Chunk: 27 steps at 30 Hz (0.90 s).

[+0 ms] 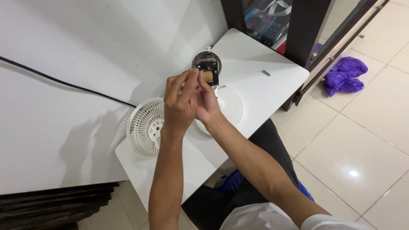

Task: The person uses a screwdriver to adjust and tighten screws on the internal motor assembly of a disassembled white table fan. The fan cage and base are placed on a white table nearby.

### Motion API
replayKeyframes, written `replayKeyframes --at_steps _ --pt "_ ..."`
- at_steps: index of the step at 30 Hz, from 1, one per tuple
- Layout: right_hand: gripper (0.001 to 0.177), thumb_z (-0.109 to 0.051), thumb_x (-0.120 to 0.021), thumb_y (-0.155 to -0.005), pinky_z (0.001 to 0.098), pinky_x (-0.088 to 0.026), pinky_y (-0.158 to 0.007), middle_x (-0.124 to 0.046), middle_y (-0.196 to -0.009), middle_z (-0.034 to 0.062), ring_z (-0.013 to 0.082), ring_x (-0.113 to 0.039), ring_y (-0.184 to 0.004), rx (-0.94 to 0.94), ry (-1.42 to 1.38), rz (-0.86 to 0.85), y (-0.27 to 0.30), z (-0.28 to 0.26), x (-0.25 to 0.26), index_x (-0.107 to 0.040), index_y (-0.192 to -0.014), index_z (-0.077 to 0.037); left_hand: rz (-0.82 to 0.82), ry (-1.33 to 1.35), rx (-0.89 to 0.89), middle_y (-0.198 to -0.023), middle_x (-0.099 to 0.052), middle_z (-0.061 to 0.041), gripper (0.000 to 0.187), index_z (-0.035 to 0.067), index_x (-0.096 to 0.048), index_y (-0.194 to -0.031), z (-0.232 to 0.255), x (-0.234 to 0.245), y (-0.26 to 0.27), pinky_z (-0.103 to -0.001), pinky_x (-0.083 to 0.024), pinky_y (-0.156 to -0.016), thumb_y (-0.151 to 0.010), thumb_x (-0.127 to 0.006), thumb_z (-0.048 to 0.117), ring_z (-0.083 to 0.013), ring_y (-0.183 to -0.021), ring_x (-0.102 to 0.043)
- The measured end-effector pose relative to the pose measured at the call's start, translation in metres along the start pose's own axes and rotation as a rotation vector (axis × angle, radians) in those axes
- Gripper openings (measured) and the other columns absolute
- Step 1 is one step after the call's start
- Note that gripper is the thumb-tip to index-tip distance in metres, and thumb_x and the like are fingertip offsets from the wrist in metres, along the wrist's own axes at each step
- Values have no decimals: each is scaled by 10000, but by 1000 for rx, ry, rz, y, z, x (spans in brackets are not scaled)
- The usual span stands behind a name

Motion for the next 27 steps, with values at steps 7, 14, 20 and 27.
replayKeyframes --at_steps 7,14,20,27 --pt "288 -300 -587 -1064 312 -522 -1061 -704 -1201 4 148 -643 -1150 65 115 126 4 -5 -3 -680 -1255 -105 34 -9 19 -1180 -677 -122 323 1 -698 -1272 -4 -2 -2 -371 -574 -819 -952 -738 -31 -278 -1043 -639" --pt "264 -303 -576 -1117 307 -527 -1030 -699 -1189 31 155 -649 -1134 35 153 135 3 -13 17 -682 -1235 -93 70 10 32 -1178 -684 -134 307 -7 -680 -1261 -6 0 -3 -393 -587 -877 -961 -747 -6 -296 -1077 -646" --pt "254 -297 -574 -1080 325 -534 -1027 -704 -1188 32 161 -657 -1129 29 220 251 6 -19 25 -694 -1205 -111 89 41 38 -1198 -692 -152 301 -10 -662 -1276 -9 1 -2 -402 -589 -903 -983 -730 -5 -307 -1090 -655" --pt "268 -348 -569 -1089 362 -536 -1023 -697 -1171 47 181 -659 -1118 14 279 268 10 -27 23 -685 -1174 -122 113 88 43 -1152 -690 -151 336 -28 -659 -1273 -7 2 -3 -415 -580 -877 -951 -745 14 -313 -1049 -647"
Point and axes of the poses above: each hand's wrist, its own y-axis away from the middle knuckle, its own x-axis out of the back of the hand, z = x × y, the point moved 8 cm from there along -y, towards the middle knuckle
